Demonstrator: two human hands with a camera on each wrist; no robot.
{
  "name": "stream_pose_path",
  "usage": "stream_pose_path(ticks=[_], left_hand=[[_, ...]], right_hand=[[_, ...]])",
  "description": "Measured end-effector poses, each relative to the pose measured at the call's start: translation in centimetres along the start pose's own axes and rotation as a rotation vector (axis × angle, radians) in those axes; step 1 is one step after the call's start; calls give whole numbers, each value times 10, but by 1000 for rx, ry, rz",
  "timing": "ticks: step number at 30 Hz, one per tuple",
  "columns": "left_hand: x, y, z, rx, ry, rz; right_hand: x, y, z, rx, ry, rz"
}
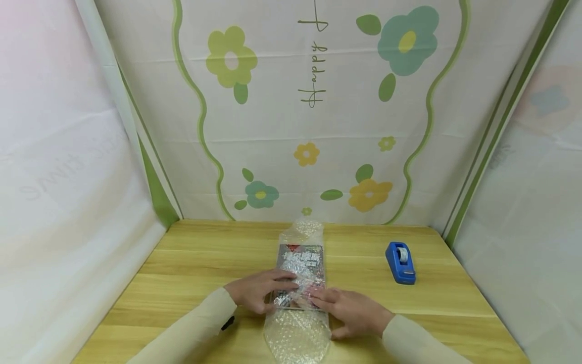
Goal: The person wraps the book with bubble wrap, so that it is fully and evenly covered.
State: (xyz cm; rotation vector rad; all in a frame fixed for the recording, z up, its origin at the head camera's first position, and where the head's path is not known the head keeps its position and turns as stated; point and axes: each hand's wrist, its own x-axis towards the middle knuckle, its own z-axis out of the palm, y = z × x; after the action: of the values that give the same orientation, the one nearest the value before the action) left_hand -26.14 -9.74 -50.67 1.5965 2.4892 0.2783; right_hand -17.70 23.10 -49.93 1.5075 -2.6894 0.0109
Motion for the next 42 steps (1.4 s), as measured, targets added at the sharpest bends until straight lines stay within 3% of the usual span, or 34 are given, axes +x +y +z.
stream_pose_path(ticks=[8, 13, 17, 21, 28, 36, 42], left_hand=[[0, -2, -1, -27, 12, 45], [-1, -2, 0, -26, 4, 30], [-2, -2, 0, -16, -6, 16], [-2, -1, 0, -8, -4, 19], [-2, -3, 0, -11, -10, 27], [-2, -2, 0, -25, -41, -26], [-5, -2, -1, -93, -55, -62]], right_hand=[[-1, -4, 11, -52, 80, -48], [-2, -5, 14, -19, 95, -46], [-1, -4, 12, 112, 36, 21], [5, 0, 8, 307, -22, 110], [13, 15, 7, 571, 25, 149], [17, 29, 8, 762, 36, 204], [18, 34, 9, 764, 44, 196]])
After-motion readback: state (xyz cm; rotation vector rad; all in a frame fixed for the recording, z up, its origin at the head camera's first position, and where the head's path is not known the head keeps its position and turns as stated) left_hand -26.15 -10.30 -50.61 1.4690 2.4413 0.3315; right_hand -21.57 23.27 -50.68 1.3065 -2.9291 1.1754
